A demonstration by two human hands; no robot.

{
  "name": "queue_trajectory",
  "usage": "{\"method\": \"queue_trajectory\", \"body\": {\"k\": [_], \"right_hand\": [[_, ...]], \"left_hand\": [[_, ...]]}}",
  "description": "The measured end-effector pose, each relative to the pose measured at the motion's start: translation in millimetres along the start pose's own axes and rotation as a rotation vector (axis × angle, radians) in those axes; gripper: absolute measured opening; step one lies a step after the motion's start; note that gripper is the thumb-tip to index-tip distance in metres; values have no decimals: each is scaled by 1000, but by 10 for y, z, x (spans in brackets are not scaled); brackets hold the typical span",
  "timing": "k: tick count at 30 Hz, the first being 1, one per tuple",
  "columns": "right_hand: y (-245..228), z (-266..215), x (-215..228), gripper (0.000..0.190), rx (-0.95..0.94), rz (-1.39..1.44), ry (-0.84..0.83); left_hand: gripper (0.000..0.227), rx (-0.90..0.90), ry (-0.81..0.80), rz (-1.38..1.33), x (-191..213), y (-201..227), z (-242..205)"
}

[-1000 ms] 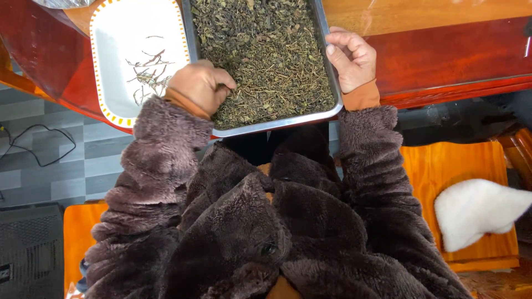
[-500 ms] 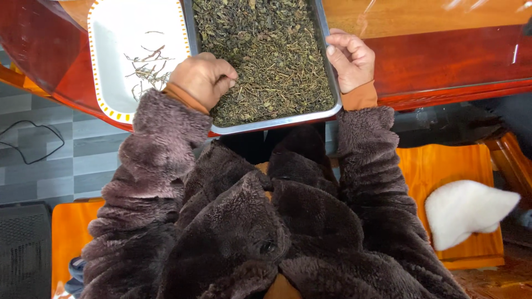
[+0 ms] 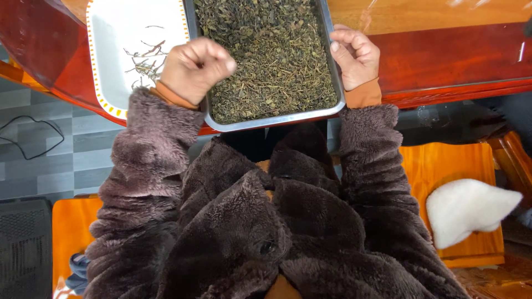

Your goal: Manually sorting dried tea leaves by picking out stems and placing them in a separate dish

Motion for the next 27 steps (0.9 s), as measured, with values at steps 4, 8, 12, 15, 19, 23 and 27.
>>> {"method": "queue_trajectory", "body": {"k": [4, 8, 12, 15, 19, 23, 27], "right_hand": [[-23, 9, -8, 16, 1, -4, -7], [-83, 10, -26, 15, 25, -31, -13], [-26, 11, -2, 15, 23, -36, -12], [-63, 4, -25, 15, 28, -22, -19], [-72, -9, -32, 16, -31, -6, 23], [-1, -5, 2, 16, 10, 1, -5], [-18, -5, -28, 15, 4, 12, 6]], "left_hand": [[8, 5, 126, -154, 329, -312, -36], [11, 99, 218, 412, 692, 72, -154], [12, 183, 313, 775, 1140, -291, -344], [47, 29, 238, 1307, 1280, -530, -393], [20, -267, 139, 1219, 871, -158, -241], [20, -19, -48, 1221, 392, 38, -191], [37, 235, -261, 1275, 145, 93, -80]]}}
Point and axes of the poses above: each hand's wrist, its own z-axis towards the middle knuckle, its own x-axis out of the back of the hand, y = z × x, the point moved 3 cm from there along z, towards the middle knuckle, and after that the axes turned 3 degrees about -x, right-handed, at the moved point
